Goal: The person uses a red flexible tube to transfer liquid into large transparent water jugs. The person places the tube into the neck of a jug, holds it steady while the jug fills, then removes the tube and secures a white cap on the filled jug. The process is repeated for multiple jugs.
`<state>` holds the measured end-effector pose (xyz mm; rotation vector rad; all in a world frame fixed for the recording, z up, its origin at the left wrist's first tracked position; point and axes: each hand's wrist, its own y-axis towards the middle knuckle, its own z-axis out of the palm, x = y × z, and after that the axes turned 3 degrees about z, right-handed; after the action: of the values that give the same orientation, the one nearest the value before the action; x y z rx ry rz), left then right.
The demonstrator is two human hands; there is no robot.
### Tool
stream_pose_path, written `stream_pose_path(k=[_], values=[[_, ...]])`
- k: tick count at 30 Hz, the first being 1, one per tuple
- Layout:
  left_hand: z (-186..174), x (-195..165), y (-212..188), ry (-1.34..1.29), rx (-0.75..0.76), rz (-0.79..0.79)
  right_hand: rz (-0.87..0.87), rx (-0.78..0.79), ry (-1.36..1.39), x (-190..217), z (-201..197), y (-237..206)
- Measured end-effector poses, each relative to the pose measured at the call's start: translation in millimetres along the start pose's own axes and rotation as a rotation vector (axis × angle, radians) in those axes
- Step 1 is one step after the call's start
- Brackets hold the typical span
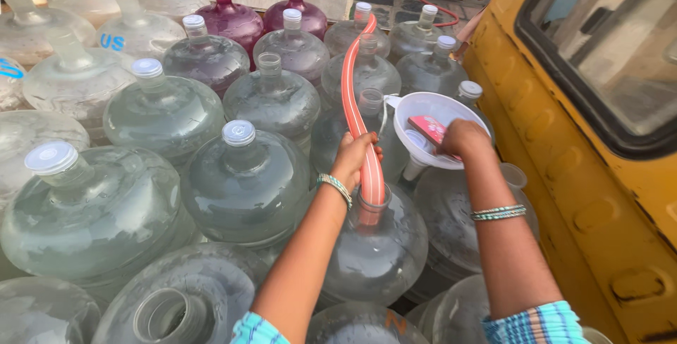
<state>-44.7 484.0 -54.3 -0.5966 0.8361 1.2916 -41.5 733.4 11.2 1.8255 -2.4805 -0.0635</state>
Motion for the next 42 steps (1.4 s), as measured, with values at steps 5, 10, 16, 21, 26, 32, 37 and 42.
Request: stream_pose_path(k=[5,10,16,21,26,32,37,42], values=[[-10,26,2,-0.164,-0.05,0.1,0.022,0.013,-0.116,-11,25,16],[-11,37,2,-0.203,-0.09,0.135,-0.002,0.05,0.34,-41,22,34],[-7,37,-7,-0.216,-0.075,0.105,0.077,0.138,1.065,-49,8,34],[-3,33,-14,-0.225,-0.077,0.083,0.048,0.213,1.251,-5,3,47],[-3,28,-21,-0.223,-0.054,0.063,0.087,0.228,1.614,25,19,72],[-4,32,-21,-0.25,-0.046,0.064,0.074,-0.017,1.371,34,28,63],[-2,37,-22,-0.301,-0.068,0.074,-0.218,-0.474,1.019,101,29,80],[-1,47,-23,-0.342,-0.059,0.108,-0.459,-0.419,0.452,140,44,105]])
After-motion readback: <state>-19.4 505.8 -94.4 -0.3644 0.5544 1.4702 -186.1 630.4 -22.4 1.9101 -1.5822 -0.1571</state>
